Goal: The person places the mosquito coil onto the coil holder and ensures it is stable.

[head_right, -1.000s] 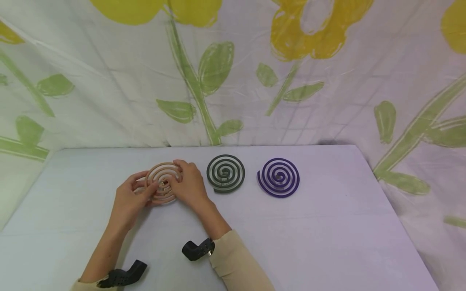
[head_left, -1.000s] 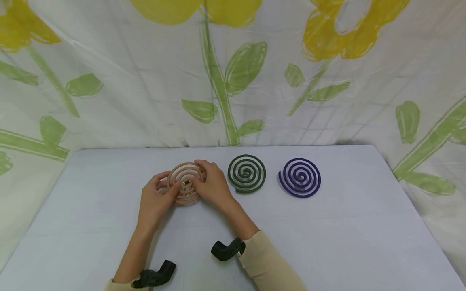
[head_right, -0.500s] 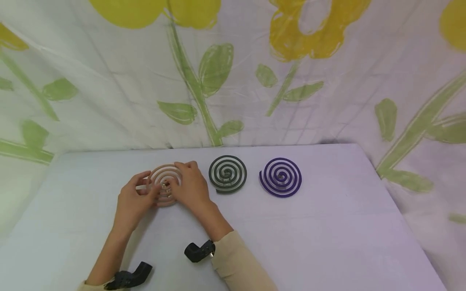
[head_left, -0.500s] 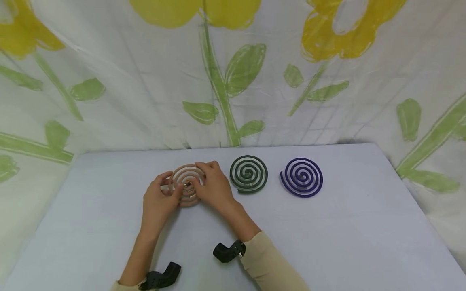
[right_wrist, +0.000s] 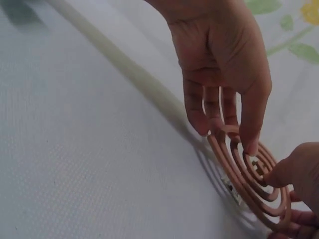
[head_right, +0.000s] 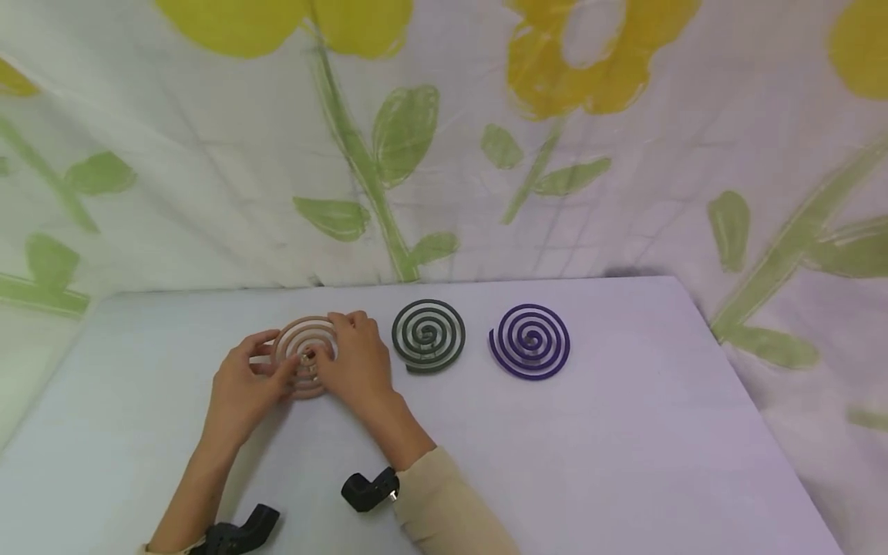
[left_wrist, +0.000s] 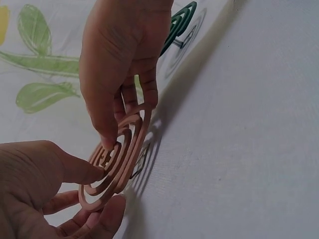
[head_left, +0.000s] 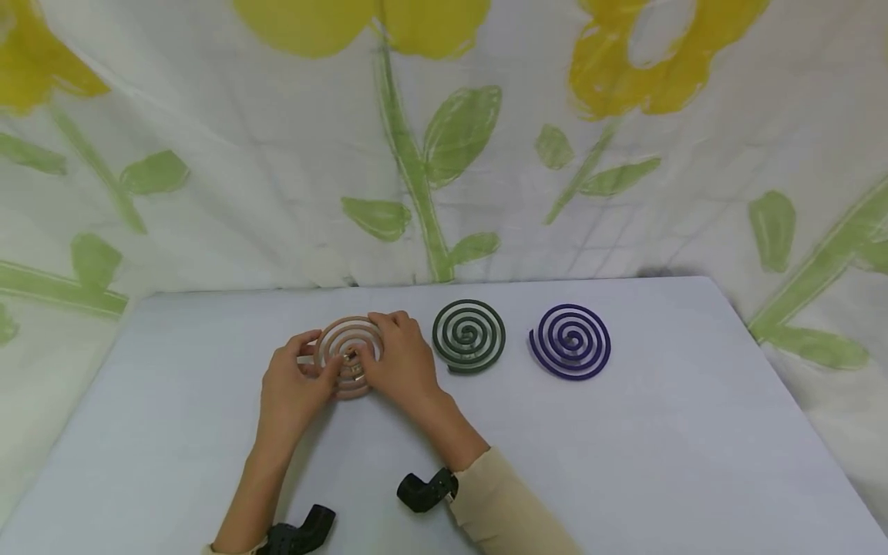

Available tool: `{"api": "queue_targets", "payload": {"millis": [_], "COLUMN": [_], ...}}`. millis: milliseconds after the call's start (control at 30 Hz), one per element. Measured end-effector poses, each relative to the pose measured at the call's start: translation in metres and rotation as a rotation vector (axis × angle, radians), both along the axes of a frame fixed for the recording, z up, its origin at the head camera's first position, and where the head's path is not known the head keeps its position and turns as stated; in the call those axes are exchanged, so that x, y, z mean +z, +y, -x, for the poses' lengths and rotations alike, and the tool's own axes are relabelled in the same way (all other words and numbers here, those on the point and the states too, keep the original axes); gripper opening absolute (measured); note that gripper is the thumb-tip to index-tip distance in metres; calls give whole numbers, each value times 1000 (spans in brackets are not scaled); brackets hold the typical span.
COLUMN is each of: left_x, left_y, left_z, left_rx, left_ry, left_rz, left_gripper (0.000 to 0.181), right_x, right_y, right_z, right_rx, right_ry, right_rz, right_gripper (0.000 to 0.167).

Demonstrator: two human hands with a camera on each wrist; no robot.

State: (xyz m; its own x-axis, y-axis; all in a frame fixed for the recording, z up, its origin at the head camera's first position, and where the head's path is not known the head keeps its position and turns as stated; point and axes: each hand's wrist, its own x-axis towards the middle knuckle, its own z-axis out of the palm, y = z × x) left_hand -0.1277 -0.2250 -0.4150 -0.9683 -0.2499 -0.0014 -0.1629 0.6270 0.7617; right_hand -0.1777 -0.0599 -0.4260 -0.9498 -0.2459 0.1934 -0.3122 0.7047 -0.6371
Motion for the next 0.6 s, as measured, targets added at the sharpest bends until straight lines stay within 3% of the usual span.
{"api": "queue_targets", "payload": {"millis": [200,600], "left_x": [4,0], "left_y": [0,2], "left_z": [0,0], "left_rx": [-8,19], "left_ry": [-8,14], "left_rz": [5,33], "left_gripper": [57,56], "right_x": [3,3], "right_y": [-1,0], "right_z": [-2,-4], "right_rx": [-25,-22], "right_ry": [-19,-22], "right_rz": [-34,-42], "right_gripper": [47,48]}}
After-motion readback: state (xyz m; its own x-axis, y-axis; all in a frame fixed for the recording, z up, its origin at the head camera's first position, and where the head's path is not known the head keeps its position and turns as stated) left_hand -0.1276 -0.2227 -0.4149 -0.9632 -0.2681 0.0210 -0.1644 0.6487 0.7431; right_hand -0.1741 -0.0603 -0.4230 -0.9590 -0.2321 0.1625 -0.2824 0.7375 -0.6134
